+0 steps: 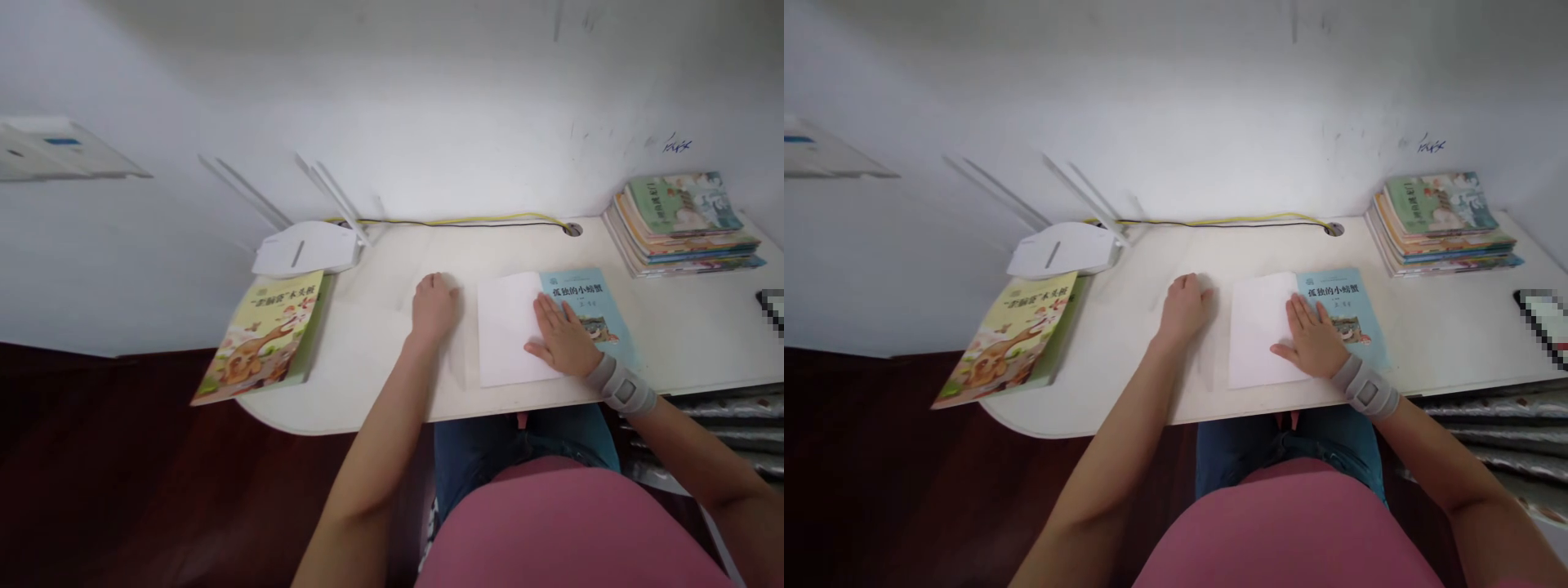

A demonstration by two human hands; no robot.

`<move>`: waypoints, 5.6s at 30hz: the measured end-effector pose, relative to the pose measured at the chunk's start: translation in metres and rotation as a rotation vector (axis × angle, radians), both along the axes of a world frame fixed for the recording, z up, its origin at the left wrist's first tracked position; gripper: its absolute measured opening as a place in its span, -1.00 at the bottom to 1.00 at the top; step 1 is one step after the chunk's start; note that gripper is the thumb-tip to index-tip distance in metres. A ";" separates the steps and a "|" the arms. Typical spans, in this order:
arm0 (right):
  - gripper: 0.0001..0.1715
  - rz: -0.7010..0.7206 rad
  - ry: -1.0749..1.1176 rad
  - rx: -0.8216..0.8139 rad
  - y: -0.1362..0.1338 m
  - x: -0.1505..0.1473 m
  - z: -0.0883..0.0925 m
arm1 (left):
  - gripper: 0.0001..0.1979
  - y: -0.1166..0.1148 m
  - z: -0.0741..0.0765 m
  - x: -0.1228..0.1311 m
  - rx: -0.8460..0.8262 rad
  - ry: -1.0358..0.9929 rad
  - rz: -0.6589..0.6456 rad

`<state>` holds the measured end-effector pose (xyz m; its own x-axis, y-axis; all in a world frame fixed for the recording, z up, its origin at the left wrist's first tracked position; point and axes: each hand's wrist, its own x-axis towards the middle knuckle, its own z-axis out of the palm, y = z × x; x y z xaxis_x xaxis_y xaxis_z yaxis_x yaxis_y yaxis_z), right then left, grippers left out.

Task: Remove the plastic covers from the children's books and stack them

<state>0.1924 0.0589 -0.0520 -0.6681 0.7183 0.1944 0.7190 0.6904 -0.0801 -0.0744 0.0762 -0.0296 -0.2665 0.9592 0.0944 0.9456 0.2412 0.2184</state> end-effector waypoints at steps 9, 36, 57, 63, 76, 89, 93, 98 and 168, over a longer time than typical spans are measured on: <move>-0.08 -0.005 -0.078 0.027 0.000 -0.012 0.003 | -0.64 -0.046 0.019 -0.005 -0.259 -0.220 -0.048; 0.12 -0.272 1.204 -0.858 0.035 0.084 0.010 | -0.30 0.023 0.015 0.127 0.317 0.093 -0.676; -0.96 -0.480 0.397 -0.213 0.078 0.082 0.007 | -0.65 0.054 0.009 0.056 -0.102 -0.280 -0.099; -0.93 -0.465 0.348 -0.141 0.097 0.062 0.004 | -0.68 0.066 -0.004 0.058 -0.054 -0.439 -0.061; -0.79 -0.407 0.370 -0.039 0.122 0.045 -0.003 | -0.42 0.060 -0.003 0.046 0.018 -0.529 -0.037; -0.72 -0.434 0.322 -0.033 0.118 0.039 -0.002 | -0.54 0.032 0.007 0.114 0.068 0.035 -0.261; -0.70 -0.456 0.323 -0.054 0.124 0.048 0.000 | -0.36 0.019 -0.007 0.135 -0.046 0.048 -0.370; -0.47 -0.423 0.359 0.034 0.109 0.036 0.013 | -0.31 0.019 -0.017 0.136 -0.091 0.039 -0.368; -0.65 -0.172 0.163 0.029 0.097 0.019 0.007 | -0.24 0.032 0.008 0.036 -0.042 -1.233 -0.178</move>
